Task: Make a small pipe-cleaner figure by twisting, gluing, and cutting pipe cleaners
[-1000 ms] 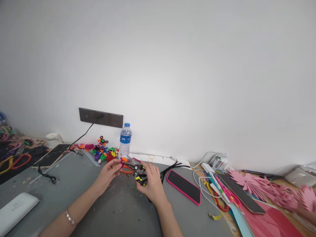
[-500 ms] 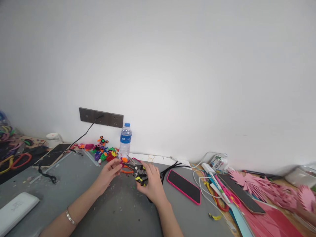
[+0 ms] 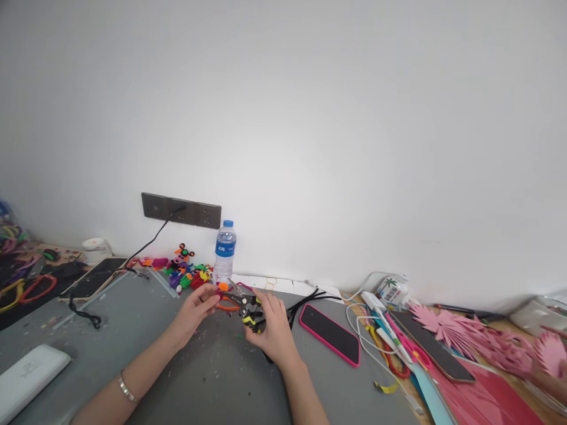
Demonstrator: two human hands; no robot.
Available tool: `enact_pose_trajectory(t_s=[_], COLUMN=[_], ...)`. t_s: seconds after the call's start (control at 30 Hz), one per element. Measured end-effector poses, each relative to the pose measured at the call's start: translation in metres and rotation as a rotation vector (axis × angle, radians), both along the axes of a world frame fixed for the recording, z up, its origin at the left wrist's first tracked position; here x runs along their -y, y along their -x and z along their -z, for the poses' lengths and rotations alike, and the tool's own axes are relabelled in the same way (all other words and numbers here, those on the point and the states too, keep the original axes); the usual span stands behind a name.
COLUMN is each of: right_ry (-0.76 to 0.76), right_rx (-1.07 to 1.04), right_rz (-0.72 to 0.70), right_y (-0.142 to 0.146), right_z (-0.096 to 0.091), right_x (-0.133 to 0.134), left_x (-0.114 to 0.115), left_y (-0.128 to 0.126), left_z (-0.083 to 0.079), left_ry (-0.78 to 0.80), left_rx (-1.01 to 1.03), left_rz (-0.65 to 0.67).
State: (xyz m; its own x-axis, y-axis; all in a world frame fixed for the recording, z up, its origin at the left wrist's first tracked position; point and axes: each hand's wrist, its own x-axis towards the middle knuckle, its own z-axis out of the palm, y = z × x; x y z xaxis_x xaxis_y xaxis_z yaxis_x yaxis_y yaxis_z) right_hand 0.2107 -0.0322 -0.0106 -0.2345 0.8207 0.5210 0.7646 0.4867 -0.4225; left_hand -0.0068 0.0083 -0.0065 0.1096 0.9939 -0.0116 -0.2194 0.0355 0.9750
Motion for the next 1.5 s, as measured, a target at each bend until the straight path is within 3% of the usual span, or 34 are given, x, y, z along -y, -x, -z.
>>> enact_pose_trajectory(t_s=[1.5], right_ry=[0.023], right_rx=[-0.009], right_rz=[0.016], right_y=[-0.0013], right_z=[0.0024], right_x=[-0.0001], left_x=[-0.0014], left_y=[0.0005], left_z=[-0.0006], left_ry=[-0.127], left_rx=[-0.132], left_rz=[-0.059])
